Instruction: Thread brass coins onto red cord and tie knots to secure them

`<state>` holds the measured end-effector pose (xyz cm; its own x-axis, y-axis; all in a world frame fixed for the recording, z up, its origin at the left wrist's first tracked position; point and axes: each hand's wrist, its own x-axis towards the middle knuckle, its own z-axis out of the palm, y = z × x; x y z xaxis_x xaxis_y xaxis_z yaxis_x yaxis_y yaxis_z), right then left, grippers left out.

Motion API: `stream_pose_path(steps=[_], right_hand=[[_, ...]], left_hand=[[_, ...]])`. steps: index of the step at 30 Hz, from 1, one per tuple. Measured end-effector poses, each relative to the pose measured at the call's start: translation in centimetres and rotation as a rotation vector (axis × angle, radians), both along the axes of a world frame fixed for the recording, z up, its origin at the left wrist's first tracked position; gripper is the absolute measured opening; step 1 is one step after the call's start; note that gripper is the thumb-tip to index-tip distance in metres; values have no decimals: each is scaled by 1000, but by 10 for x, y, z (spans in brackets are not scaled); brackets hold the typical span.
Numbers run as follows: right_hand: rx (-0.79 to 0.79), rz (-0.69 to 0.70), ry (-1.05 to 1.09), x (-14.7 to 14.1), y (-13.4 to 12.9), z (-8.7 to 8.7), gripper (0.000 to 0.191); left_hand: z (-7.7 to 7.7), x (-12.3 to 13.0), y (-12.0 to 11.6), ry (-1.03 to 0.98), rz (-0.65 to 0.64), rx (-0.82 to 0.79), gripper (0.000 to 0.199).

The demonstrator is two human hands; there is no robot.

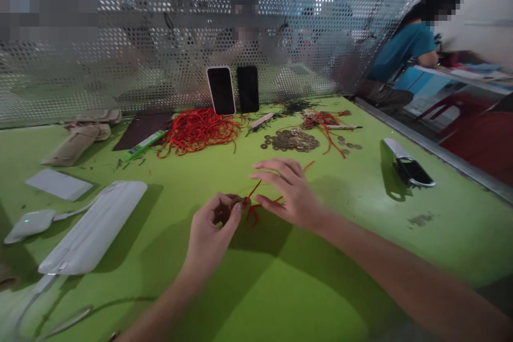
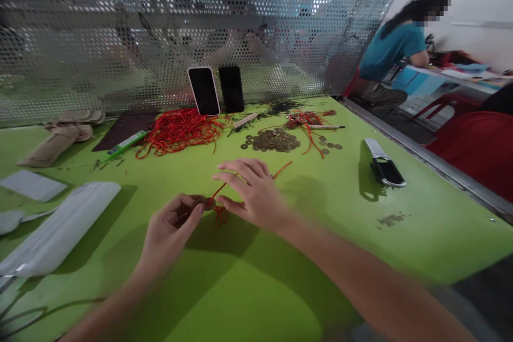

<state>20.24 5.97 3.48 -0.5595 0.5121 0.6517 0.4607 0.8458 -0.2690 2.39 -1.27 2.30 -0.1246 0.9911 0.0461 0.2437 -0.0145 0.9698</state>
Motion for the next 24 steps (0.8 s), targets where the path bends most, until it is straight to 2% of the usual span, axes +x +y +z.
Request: stream_pose_path(steps=[4, 8, 12, 16, 20, 24], right_hand=[[-29, 44, -29, -2, -3, -3, 11], [-34, 42, 2, -2, -3, -4, 8], [-16, 29, 120, 0, -2, 3, 3], [-75, -52, 328, 6, 4, 12, 5], [-103, -174, 527, 13, 15, 12, 8], [-60, -211, 488, 12, 15, 8, 16]], left_hand=[[0, 0, 0, -10, -10, -3, 14], [2, 0, 0, -4, -12, 5, 14], [5, 2, 0, -17, -23, 16, 15], [6, 3, 0, -13, -3, 26, 18], [4, 3, 1, -5, 7, 25, 19], [4, 4, 1, -8, 4, -6, 19]])
